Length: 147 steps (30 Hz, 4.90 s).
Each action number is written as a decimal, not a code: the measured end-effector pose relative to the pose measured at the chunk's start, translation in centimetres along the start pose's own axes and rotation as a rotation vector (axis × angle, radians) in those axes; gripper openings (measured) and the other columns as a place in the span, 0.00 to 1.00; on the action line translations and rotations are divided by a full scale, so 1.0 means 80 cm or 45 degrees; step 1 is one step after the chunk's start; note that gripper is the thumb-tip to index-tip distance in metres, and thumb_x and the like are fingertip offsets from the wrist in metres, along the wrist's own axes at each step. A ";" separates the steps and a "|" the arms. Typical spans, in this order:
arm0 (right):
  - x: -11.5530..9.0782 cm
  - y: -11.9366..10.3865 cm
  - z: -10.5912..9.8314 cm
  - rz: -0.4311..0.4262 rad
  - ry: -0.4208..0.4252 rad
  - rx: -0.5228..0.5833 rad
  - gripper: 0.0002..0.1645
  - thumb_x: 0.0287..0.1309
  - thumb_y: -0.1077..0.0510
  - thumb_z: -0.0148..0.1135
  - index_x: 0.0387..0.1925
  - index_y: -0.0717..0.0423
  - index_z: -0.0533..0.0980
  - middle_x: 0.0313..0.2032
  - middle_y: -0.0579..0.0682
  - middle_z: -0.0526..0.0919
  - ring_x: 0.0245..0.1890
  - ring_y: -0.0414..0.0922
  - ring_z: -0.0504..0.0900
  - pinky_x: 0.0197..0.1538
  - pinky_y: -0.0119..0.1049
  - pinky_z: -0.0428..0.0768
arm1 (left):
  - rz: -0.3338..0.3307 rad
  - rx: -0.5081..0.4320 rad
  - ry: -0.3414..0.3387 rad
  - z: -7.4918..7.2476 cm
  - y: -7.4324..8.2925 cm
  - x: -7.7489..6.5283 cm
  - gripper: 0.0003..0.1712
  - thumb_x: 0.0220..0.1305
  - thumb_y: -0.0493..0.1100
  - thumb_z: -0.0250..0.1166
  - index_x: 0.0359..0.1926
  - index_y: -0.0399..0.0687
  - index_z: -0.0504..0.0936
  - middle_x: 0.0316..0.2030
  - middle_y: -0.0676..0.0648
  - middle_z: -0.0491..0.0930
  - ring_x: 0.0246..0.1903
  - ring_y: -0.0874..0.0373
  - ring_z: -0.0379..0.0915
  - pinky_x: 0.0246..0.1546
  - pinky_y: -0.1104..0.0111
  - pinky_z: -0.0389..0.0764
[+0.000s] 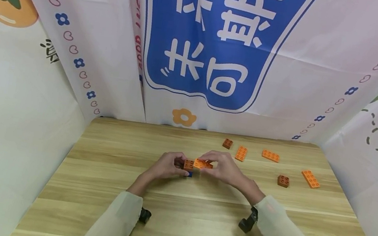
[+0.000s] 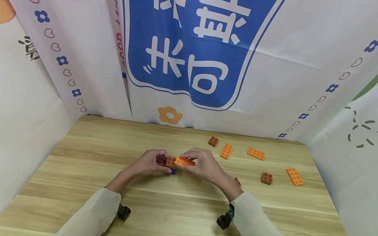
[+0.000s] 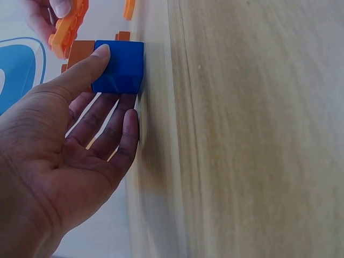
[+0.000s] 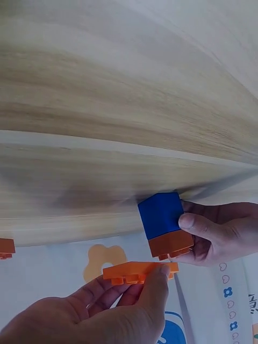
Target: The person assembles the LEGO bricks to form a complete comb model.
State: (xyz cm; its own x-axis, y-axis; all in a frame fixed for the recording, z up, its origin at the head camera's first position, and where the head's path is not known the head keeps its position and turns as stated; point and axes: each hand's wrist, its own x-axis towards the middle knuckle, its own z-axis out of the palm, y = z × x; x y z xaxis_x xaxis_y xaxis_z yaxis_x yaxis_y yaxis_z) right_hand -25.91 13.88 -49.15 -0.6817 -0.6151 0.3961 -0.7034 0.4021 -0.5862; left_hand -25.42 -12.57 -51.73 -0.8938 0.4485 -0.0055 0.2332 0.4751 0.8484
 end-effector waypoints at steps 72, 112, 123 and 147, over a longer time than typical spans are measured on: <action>0.048 -0.018 0.012 0.005 -0.227 -0.025 0.11 0.63 0.61 0.77 0.47 0.59 0.90 0.44 0.49 0.91 0.47 0.45 0.89 0.51 0.35 0.87 | 0.027 0.043 -0.026 -0.001 0.001 0.004 0.14 0.60 0.38 0.80 0.44 0.43 0.85 0.42 0.48 0.88 0.41 0.59 0.84 0.47 0.66 0.87; 0.040 -0.015 0.013 -0.013 -0.196 -0.037 0.16 0.65 0.57 0.76 0.53 0.58 0.88 0.50 0.52 0.91 0.51 0.46 0.89 0.52 0.39 0.87 | 0.059 0.094 -0.062 -0.006 -0.001 0.003 0.11 0.64 0.40 0.78 0.44 0.46 0.85 0.41 0.51 0.87 0.40 0.61 0.83 0.45 0.67 0.86; 0.024 -0.009 -0.007 0.041 -0.205 -0.042 0.24 0.63 0.55 0.78 0.57 0.59 0.85 0.55 0.52 0.89 0.55 0.48 0.87 0.59 0.47 0.86 | 0.054 0.090 -0.054 -0.005 -0.003 0.003 0.12 0.63 0.39 0.79 0.44 0.45 0.85 0.41 0.51 0.87 0.40 0.61 0.83 0.45 0.67 0.86; -0.034 0.030 -0.063 0.138 -0.273 -0.057 0.23 0.59 0.63 0.79 0.55 0.64 0.85 0.56 0.57 0.87 0.57 0.56 0.85 0.54 0.53 0.87 | 0.009 0.075 -0.052 -0.005 -0.003 0.000 0.13 0.63 0.39 0.79 0.44 0.44 0.84 0.42 0.50 0.86 0.40 0.60 0.81 0.46 0.67 0.85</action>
State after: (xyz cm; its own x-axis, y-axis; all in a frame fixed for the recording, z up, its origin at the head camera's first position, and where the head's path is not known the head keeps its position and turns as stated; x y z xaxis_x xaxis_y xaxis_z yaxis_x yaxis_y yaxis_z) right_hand -26.77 19.96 -48.08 -0.6987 -0.6947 0.1706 -0.6399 0.5004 -0.5832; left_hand -25.62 -13.01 -51.67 -0.8759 0.4820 -0.0220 0.2629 0.5149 0.8159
